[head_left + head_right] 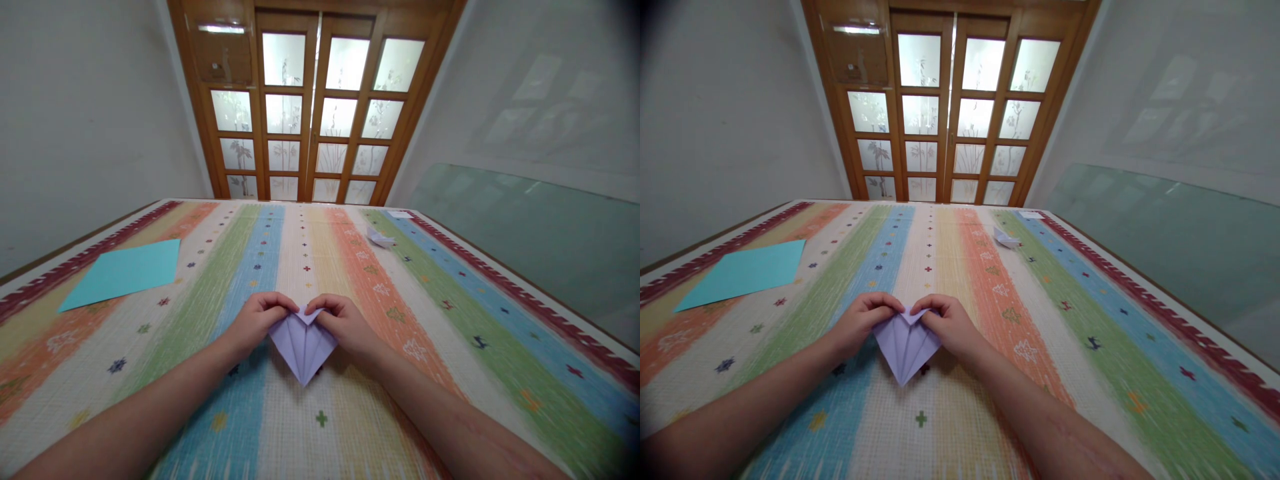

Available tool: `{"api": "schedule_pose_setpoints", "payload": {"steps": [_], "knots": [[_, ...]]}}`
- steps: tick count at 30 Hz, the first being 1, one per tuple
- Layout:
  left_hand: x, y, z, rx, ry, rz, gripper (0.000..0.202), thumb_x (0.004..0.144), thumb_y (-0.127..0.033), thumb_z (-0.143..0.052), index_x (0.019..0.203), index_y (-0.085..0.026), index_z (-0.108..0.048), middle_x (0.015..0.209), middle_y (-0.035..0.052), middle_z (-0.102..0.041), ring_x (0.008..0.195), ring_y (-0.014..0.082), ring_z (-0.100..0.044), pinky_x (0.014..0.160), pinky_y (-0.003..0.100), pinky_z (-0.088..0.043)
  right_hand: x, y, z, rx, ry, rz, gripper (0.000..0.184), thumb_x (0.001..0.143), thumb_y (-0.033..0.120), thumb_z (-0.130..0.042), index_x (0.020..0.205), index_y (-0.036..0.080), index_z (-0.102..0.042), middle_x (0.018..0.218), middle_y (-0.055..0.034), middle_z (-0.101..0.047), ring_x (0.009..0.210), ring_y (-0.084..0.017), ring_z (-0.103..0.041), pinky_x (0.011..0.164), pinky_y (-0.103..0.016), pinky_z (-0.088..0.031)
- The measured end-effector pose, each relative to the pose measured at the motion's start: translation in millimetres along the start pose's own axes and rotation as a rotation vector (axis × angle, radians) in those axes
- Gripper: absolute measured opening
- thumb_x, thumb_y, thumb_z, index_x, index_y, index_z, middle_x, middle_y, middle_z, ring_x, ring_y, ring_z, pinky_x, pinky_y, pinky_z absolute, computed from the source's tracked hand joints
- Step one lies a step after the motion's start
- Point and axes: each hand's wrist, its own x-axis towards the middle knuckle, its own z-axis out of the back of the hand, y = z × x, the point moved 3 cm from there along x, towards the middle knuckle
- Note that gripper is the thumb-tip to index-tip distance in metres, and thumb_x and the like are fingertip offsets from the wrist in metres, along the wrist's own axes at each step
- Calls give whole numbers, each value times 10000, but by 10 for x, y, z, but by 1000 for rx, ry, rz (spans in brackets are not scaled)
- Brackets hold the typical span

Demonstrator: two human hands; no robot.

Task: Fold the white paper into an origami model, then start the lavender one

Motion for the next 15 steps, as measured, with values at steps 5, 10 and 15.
{"api": "schedule_pose_setpoints", "payload": {"steps": [5, 10, 15], "knots": [[-26, -66, 13, -67, 27, -9, 274, 773, -287, -617, 1004, -188, -725, 866, 48, -715, 736, 172, -602, 661, 260, -409, -24, 59, 23, -79, -1, 61, 173, 752, 150, -545, 773, 205, -708, 762, -10, -662, 693, -142, -569, 635, -259, -408], [-6, -42, -11, 2, 15, 90, 345, 790, -473, -655, 896, -149, -709, 744, 41, -676, 602, 137, -552, 562, 234, -364, -55, 136, 25, -245, -3, 173, 237, 751, 117, -502, 771, 215, -717, 795, -18, -700, 760, -168, -622, 712, -289, -451], [20, -1, -16, 68, 26, 89, 330, 769, -475, -669, 756, -146, -691, 645, 22, -638, 552, 126, -511, 531, 229, -330, -71, 154, 18, -307, 29, 211, 253, 765, 113, -505, 805, 226, -728, 821, -21, -712, 787, -175, -637, 748, -305, -466]]}}
